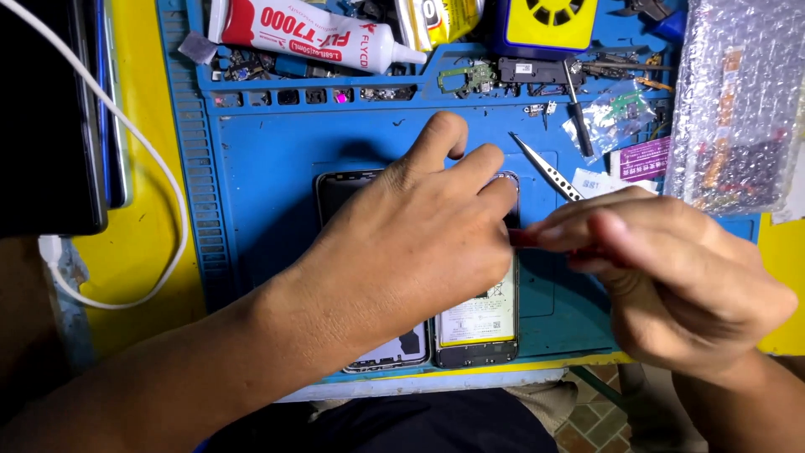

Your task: Using a thin prying tool to remove the back cover of a smartphone and then working on internal components.

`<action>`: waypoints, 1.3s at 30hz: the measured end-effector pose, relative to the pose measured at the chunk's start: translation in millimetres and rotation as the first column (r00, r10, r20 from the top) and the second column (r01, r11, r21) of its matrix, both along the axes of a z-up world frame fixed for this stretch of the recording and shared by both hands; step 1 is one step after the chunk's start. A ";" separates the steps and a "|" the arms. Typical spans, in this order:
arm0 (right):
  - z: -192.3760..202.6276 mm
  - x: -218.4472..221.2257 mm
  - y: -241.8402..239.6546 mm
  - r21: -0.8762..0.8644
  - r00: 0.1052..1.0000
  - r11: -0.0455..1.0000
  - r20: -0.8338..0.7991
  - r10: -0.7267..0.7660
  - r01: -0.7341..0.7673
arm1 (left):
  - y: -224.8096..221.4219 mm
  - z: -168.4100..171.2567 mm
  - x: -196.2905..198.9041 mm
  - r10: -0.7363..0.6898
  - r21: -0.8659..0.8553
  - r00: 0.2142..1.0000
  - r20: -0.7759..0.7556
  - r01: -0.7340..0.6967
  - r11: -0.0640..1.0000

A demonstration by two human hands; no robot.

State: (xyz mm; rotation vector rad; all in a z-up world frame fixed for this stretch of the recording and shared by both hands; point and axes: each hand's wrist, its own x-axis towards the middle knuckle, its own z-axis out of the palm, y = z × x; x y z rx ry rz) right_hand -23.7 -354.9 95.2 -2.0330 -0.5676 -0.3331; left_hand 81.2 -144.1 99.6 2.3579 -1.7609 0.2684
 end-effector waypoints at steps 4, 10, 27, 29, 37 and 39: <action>-4.7 -6.2 -17.3 -0.062 0.995 0.994 -0.018 -0.094 0.092 | -6.6 3.9 -2.4 -0.023 0.033 1.000 -0.015 0.023 0.999; -13.4 -16.3 -31.9 -0.091 0.985 0.981 -0.010 -0.171 0.169 | -9.5 0.6 -9.5 -0.127 0.100 0.990 0.057 0.121 0.988; -8.0 -13.7 -34.5 -0.202 0.999 0.979 0.031 -0.021 0.027 | 61.7 20.0 4.5 -0.010 -0.009 0.983 -0.182 0.009 1.000; -4.5 -12.2 -26.9 -0.226 0.999 0.974 0.027 0.019 -0.013 | 74.9 21.4 -3.4 -0.001 0.036 0.972 -0.237 0.009 0.999; 10.5 8.8 -43.2 -0.367 0.986 0.915 -0.054 0.159 -0.168 | 84.6 12.9 -16.4 0.006 0.093 0.946 -0.325 0.025 0.995; 0.4 -4.7 -37.9 -0.309 0.996 0.948 -0.077 0.051 -0.073 | 78.5 11.7 -12.5 0.000 0.067 0.949 -0.316 0.022 0.998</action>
